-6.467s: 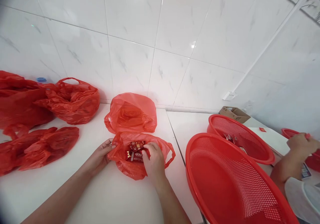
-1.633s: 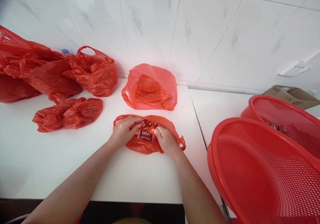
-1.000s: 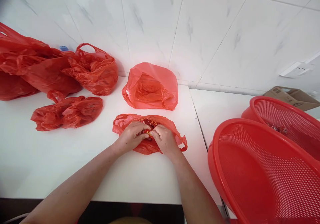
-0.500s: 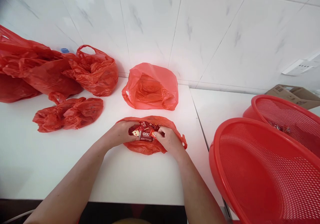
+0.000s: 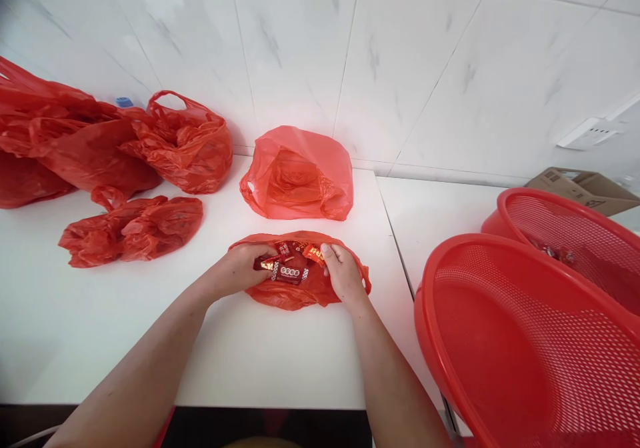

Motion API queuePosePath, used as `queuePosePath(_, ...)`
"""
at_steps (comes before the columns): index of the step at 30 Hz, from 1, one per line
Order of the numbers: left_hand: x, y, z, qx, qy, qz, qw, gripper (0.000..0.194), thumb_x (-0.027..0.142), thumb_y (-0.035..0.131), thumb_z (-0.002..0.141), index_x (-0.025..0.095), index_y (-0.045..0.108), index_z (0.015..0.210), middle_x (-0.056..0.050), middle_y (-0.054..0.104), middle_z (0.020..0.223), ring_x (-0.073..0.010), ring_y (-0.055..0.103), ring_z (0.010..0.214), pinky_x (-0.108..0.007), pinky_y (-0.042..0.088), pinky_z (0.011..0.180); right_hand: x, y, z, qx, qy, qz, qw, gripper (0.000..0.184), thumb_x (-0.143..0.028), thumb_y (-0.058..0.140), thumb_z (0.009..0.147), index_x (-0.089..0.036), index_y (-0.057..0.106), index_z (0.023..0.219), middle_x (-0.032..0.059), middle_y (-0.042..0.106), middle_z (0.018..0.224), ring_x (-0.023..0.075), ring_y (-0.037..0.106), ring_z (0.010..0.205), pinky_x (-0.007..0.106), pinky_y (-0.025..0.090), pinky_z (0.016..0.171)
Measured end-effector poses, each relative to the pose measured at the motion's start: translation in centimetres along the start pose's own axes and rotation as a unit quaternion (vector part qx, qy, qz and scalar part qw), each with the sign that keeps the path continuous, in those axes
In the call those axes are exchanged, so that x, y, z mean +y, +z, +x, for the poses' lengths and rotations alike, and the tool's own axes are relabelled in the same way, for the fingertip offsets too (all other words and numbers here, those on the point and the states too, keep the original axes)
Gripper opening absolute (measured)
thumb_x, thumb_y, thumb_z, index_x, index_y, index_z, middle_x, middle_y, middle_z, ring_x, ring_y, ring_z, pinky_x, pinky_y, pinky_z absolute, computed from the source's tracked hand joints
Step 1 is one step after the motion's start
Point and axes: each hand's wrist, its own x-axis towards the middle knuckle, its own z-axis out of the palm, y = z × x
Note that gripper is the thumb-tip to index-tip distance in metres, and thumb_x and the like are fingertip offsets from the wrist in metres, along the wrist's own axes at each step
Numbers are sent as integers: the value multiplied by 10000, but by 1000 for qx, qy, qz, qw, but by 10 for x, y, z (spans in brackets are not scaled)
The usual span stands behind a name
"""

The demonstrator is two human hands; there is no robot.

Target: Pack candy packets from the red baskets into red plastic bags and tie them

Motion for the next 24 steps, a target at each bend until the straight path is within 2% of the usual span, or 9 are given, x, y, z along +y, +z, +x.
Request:
queuePosePath(5,-3,2,3,9,-31,5,999,238,222,556,747,264,669,952,10,695,930,-189,628,836,-285,500,706,8,-3,5,-6,13,69,998,406,-571,435,861,-213,476,674,-40,474,570,119,434,528,240,335,518)
queuePosePath(7,0,4,5,57,-26,15,998,293,264,584,766,260,664,1047,-17,680,1020,-208,617,928,-325,496,808,7,-2,4,-6,12,65,998,407,-571,437,857,-214,467,664,-42,469,557,121,429,522,241,330,509)
queuePosePath(9,6,7,7,131,-8,14,991,303,301,575,802,238,658,1087,-42,663,1065,-214,597,990,-352,475,884,3,0,3,-5,0,49,999,400,-553,443,860,-215,436,646,-43,463,554,121,420,524,242,326,504)
queuePosePath(11,16,12,8,187,-3,-12,982,275,316,544,840,217,662,1069,-46,671,1021,-203,599,974,-351,475,891,-1,4,0,-5,-32,22,999,388,-508,467,861,-215,385,619,-46,438,557,118,399,531,240,314,502)
queuePosePath(12,21,15,8,192,-10,-38,981,269,324,536,850,215,662,1061,-41,680,986,-191,611,926,-340,492,857,-3,6,-2,-8,-56,9,998,382,-479,484,859,-214,365,611,-48,419,561,115,384,537,239,306,502)
queuePosePath(13,26,19,8,180,-21,-70,981,269,337,540,851,217,660,1060,-35,687,957,-178,623,859,-326,511,803,-5,8,-3,-10,-80,-3,997,375,-452,499,857,-213,353,607,-49,400,567,113,369,542,239,297,503)
queuePosePath(16,33,31,8,98,-58,-183,977,330,370,588,819,230,632,1114,-30,697,925,-156,631,707,-298,533,660,-7,13,-6,-14,-132,-12,991,349,-404,503,864,-212,353,615,-47,382,586,110,354,556,239,294,510)
queuePosePath(20,33,37,8,38,-108,-319,941,374,342,611,801,217,601,1153,-47,700,935,-177,659,772,-321,541,724,-6,14,-7,-31,-150,0,988,323,-384,469,891,-213,369,636,-44,398,596,109,367,560,239,313,519)
queuePosePath(24,33,34,10,14,-130,-407,904,253,326,627,789,183,605,996,-36,684,893,-151,644,734,-305,528,698,-6,13,-7,-66,-155,21,985,298,-384,429,911,-212,427,668,-36,431,619,112,405,575,243,345,535)
